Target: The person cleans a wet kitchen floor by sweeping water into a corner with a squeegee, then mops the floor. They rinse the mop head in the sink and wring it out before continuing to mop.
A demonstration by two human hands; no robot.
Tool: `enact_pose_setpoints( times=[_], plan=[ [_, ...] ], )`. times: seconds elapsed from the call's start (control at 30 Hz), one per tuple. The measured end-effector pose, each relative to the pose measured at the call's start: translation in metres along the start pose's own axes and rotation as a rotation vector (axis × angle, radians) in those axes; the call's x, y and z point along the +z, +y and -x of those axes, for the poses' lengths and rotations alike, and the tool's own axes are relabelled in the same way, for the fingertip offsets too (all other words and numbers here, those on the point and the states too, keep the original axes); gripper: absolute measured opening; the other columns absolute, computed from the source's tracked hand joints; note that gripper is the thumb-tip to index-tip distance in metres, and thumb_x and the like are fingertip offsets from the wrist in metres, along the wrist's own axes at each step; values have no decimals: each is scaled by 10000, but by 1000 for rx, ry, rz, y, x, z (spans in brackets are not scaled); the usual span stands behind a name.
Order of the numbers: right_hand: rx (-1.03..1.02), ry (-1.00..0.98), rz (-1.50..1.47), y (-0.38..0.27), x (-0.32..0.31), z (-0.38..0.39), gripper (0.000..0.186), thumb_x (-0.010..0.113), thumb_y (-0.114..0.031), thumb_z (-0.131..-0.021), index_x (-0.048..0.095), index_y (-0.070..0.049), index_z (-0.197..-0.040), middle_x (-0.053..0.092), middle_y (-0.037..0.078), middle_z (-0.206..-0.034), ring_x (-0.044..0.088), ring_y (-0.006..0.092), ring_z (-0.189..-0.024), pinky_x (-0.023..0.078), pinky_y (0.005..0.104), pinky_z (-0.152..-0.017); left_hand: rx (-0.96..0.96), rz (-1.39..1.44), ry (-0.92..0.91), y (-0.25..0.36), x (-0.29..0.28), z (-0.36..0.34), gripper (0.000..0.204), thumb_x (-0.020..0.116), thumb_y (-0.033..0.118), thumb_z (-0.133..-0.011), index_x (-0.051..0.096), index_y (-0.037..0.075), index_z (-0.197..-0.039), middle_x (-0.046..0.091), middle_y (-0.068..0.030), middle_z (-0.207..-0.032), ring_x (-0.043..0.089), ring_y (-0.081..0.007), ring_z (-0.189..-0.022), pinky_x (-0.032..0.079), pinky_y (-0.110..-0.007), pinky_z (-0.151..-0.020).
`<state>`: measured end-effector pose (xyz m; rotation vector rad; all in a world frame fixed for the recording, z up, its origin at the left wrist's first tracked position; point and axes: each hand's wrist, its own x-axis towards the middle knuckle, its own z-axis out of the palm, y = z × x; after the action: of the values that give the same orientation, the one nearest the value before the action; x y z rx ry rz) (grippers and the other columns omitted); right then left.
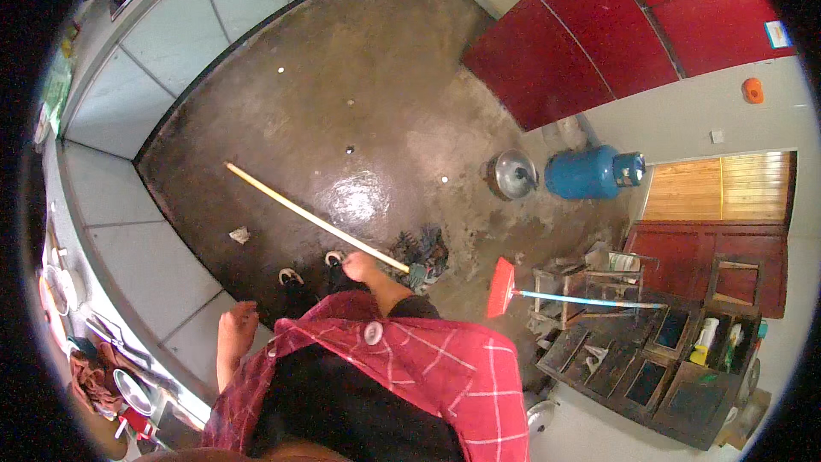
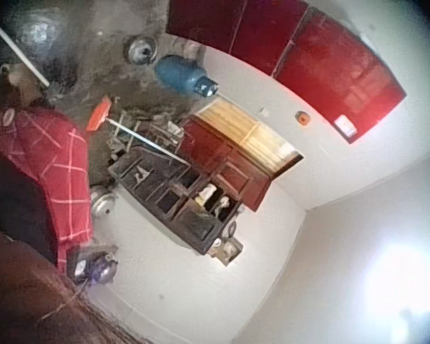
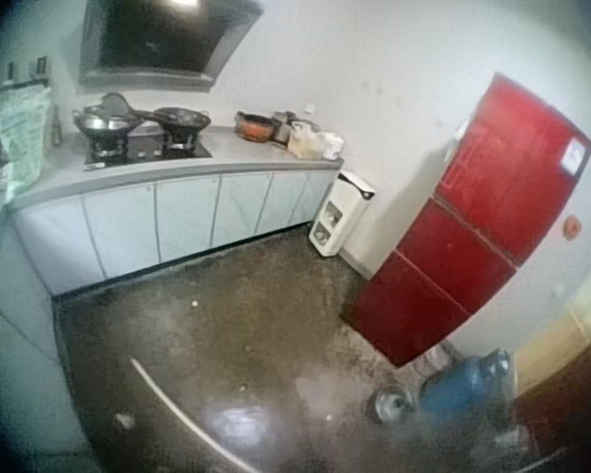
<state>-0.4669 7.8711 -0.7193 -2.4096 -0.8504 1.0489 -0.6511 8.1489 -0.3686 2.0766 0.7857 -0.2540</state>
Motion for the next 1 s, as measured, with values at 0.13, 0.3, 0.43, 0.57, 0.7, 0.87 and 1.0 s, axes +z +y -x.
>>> enact_pose_setpoints(
  times=[0.13, 0.3, 0.43, 0.57, 0.7, 0.87, 1.0],
  plan=[
    [-234, 26, 610, 8, -39, 57, 179, 555, -177, -762, 612, -30, -677, 623, 96, -647, 592, 214, -560, 457, 347, -498, 164, -13, 9, -29, -26, -35, 249, 606, 149, -758, 647, 29, -973, 655, -174, -875, 627, -355, -839, 499, -401, -738],
    [655, 192, -926, -4, -37, 77, 107, 539, -102, -845, 573, -19, -787, 501, 51, -562, 460, 148, -419, 330, 290, -356, -30, -49, -115, -70, -51, -73, 247, 587, 204, -775, 647, 43, -951, 650, -183, -887, 620, -357, -859, 497, -413, -764],
    [625, 50, -812, 9, -1, 48, 102, 552, -98, -833, 583, -17, -779, 501, 47, -569, 489, 162, -442, 370, 300, -382, -108, 101, 60, -147, -20, -85, 240, 588, 177, -775, 648, 19, -946, 660, -177, -850, 634, -344, -841, 507, -395, -756],
    [294, 69, 47, -4, 30, -33, 233, 553, -226, -798, 651, -15, -795, 629, 210, -698, 618, 387, -643, 498, 431, -596, -472, 446, 20, -228, 45, -98, 265, 587, 139, -773, 646, 3, -992, 649, -140, -745, 640, -188, -704, 506, -317, -672],
    [260, -39, 121, 7, 80, -184, 167, 583, -228, -805, 617, -66, -778, 618, 202, -756, 615, 393, -768, 499, 471, -696, -670, 811, 135, -372, 137, -182, 176, 537, 65, -840, 610, -27, -971, 570, -58, -679, 527, -150, -531, 425, -291, -468],
    [244, -68, 338, 7, 139, -334, 462, 688, -296, -742, 564, -70, -1125, 590, 160, -1062, 561, 348, -1004, 464, 436, -856, -725, 748, 504, -564, 217, -319, 210, 644, 103, -786, 604, 15, -972, 562, -52, -646, 521, -143, -506, 406, -300, -438],
    [139, -5, 491, 27, 203, -390, 480, 700, -278, -722, 542, -55, -1117, 553, 145, -1095, 525, 336, -1041, 440, 421, -897, -834, 120, 619, -640, 246, -413, 437, 707, 282, -728, 617, -26, -1025, 640, -131, -755, 606, -235, -569, 483, -359, -551]
  ],
)
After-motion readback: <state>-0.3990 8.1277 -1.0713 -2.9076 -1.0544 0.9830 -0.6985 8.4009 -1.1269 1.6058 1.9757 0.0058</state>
